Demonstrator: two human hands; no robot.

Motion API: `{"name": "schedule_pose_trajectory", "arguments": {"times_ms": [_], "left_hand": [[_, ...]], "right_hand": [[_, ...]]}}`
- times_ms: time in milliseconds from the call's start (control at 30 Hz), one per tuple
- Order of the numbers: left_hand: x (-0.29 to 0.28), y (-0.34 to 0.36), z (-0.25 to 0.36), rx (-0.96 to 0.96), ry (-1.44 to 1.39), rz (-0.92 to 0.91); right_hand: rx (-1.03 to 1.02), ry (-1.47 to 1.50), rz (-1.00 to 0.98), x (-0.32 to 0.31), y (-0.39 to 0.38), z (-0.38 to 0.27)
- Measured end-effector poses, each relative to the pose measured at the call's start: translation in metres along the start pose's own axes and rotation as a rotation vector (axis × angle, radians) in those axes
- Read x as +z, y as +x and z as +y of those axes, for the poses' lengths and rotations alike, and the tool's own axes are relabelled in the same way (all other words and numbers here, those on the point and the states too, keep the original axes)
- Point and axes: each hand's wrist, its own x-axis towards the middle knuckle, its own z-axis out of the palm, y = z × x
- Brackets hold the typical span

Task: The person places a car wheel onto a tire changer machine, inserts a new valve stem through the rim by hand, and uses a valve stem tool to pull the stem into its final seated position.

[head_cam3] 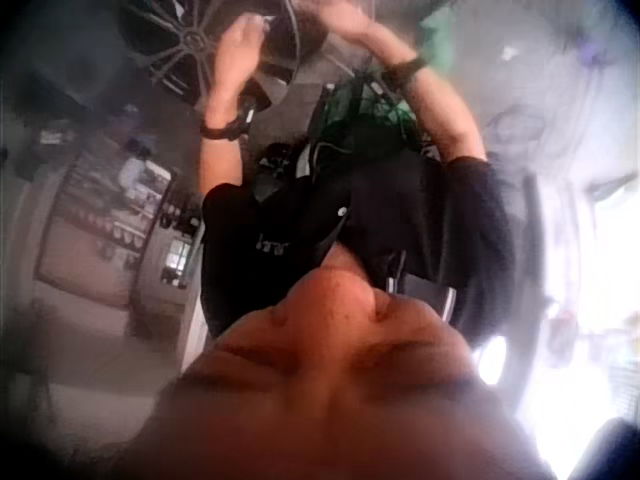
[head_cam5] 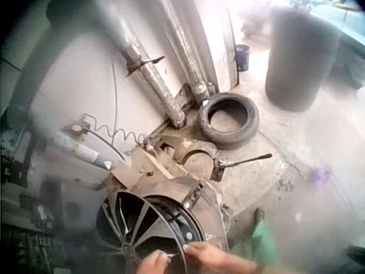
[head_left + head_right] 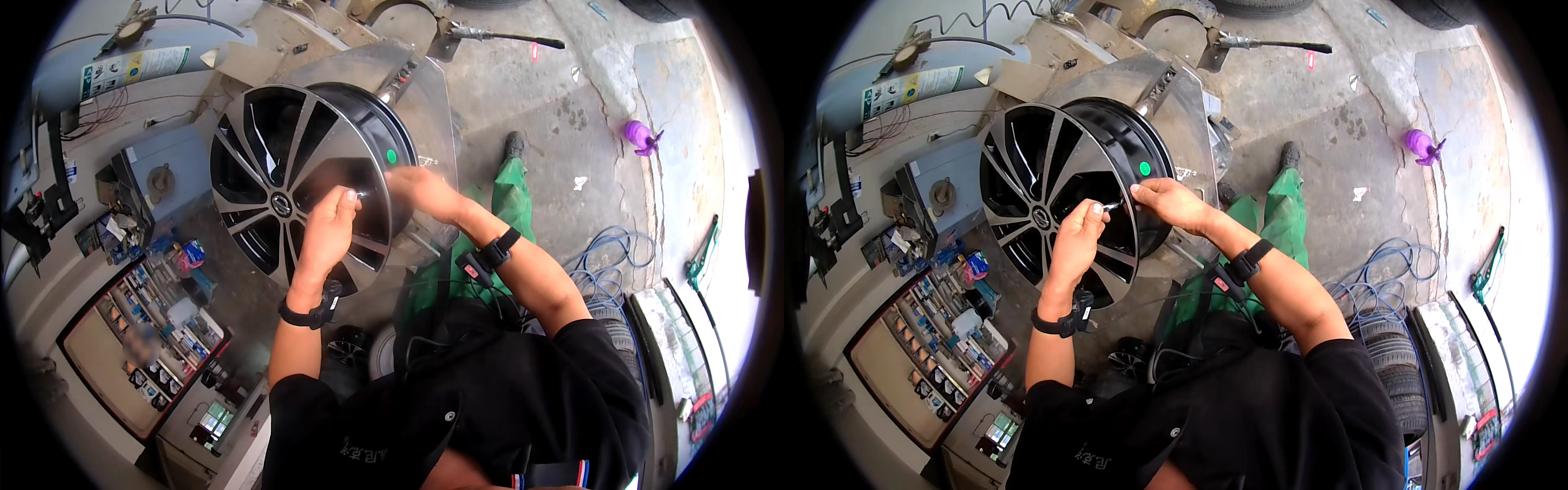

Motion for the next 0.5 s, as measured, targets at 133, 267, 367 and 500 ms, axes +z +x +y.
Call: {"name": "schedule_pose_trajectory", "arguments": {"times_ms": [133, 267, 367, 500], "left_hand": [[0.003, 0.005, 0.006, -0.028, -0.033, -0.027], [0.003, 0.004, 0.010, -0.047, -0.004, -0.021], [0.003, 0.005, 0.011, -0.052, 0.011, -0.018], [0.002, 0.008, 0.007, -0.011, 0.030, -0.016]], "right_hand": [[0.001, -0.017, -0.009, -0.006, 0.002, 0.003], [0.008, 0.012, -0.064, -0.013, 0.001, 0.000], [-0.024, 0.077, -0.039, -0.010, 0.003, 0.004], [0.013, 0.063, -0.021, -0.004, 0.006, 0.005]]}}
